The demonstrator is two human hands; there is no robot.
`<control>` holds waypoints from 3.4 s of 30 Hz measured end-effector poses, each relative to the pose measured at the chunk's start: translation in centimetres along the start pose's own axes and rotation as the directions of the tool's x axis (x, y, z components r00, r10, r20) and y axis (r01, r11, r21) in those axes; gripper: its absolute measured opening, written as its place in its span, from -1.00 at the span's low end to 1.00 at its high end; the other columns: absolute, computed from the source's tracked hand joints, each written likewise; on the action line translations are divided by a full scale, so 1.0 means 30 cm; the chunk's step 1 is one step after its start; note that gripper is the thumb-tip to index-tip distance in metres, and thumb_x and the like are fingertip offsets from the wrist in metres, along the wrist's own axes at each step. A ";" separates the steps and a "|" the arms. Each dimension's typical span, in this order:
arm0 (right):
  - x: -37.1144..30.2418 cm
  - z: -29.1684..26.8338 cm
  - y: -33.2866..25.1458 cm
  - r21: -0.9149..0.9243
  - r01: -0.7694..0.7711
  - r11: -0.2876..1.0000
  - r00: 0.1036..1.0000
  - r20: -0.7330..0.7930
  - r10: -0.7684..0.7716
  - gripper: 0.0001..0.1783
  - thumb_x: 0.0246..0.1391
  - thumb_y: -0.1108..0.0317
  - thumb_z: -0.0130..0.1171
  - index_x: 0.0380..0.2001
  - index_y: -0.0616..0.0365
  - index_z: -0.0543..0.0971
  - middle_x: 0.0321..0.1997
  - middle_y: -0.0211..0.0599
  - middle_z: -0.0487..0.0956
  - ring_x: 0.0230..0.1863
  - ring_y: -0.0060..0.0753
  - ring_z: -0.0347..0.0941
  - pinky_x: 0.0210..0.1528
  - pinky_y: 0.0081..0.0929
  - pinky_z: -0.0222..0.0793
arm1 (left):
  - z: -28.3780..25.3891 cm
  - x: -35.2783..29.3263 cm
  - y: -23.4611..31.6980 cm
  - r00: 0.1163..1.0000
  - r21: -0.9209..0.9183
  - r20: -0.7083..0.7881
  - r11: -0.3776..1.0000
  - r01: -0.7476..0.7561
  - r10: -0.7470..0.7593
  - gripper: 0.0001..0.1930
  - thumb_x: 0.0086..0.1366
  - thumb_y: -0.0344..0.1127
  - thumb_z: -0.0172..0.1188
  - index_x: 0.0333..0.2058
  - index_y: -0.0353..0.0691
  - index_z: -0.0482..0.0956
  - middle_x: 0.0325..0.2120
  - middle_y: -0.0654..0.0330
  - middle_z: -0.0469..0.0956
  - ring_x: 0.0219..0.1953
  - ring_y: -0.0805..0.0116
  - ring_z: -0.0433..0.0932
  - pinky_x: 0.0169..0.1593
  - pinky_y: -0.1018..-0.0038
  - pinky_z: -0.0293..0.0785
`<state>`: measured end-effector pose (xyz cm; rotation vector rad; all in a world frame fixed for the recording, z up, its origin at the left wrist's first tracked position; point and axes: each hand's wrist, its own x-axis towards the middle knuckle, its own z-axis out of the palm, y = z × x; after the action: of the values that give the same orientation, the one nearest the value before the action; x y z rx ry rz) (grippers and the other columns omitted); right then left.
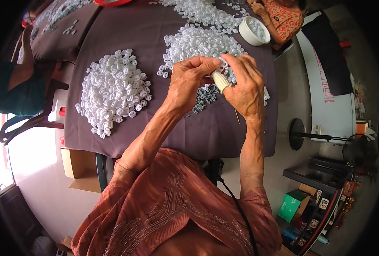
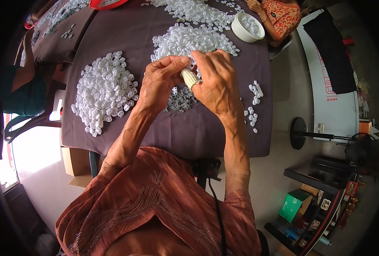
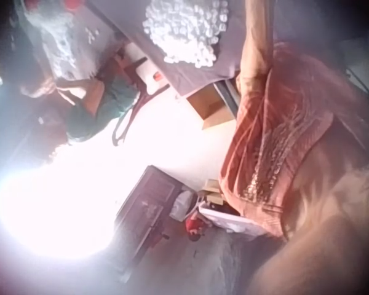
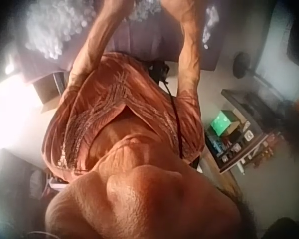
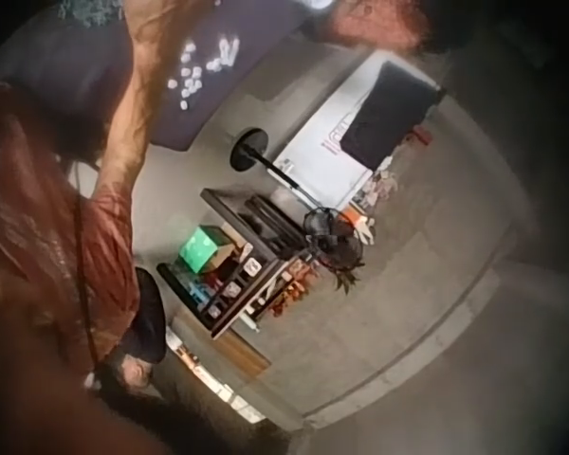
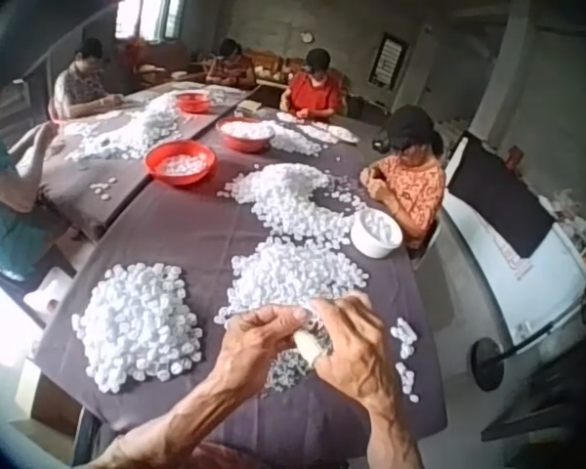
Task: The person assembles plastic cord locks by hand, picking up small components from the table and fitting them together before setting the completed pieces into a pile.
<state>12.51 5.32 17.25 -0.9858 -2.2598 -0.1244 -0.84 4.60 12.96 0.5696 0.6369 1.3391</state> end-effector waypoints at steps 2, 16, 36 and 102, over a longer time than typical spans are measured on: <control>-0.004 0.000 -0.004 0.009 -0.026 1.000 1.000 0.007 0.026 -0.53 -0.45 0.62 0.15 -0.26 0.20 0.46 -0.37 -0.21 0.48 -0.30 -0.12 0.38 -0.26 -0.33 0.33 | -0.004 0.000 -0.002 1.000 0.028 0.000 0.999 0.017 -0.017 -0.82 0.06 -0.34 0.20 -0.43 -0.37 0.53 -0.54 0.20 0.51 -0.51 0.49 0.46 -0.34 0.54 0.43; -0.024 0.005 0.020 -0.017 0.016 1.000 1.000 0.001 -0.016 -0.55 -0.48 0.62 0.09 -0.31 0.25 0.47 -0.41 -0.17 0.47 -0.30 -0.06 0.38 -0.25 -0.30 0.34 | -0.009 0.010 0.002 0.994 0.005 0.056 0.995 0.098 -0.098 -0.83 0.08 -0.33 0.18 -0.44 -0.36 0.54 -0.54 0.17 0.52 -0.50 0.44 0.48 -0.36 0.51 0.45; -0.034 0.008 0.051 -0.018 0.078 0.997 0.994 0.076 -0.077 -0.54 -0.50 0.68 0.06 -0.31 0.32 0.45 -0.42 -0.13 0.47 -0.37 -0.10 0.40 -0.35 -0.32 0.36 | 0.003 0.008 -0.036 0.999 0.000 -0.018 0.999 0.033 -0.033 -0.84 0.06 -0.37 0.18 -0.46 -0.39 0.54 -0.55 0.16 0.51 -0.50 0.43 0.48 -0.32 0.50 0.47; -0.038 0.024 0.102 -0.051 0.173 0.984 0.970 0.184 -0.161 -0.70 -0.53 0.64 0.03 -0.50 0.28 0.40 -0.58 -0.22 0.36 -0.51 -0.17 0.30 -0.43 -0.34 0.23 | -0.020 0.039 -0.084 0.997 0.021 0.001 0.997 0.072 -0.072 -0.86 0.07 -0.40 0.16 -0.47 -0.40 0.53 -0.54 0.13 0.52 -0.51 0.42 0.50 -0.34 0.50 0.50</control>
<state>14.79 7.02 15.48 -0.8689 -2.5178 -0.1914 0.63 5.40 10.66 0.5602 0.6648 1.2656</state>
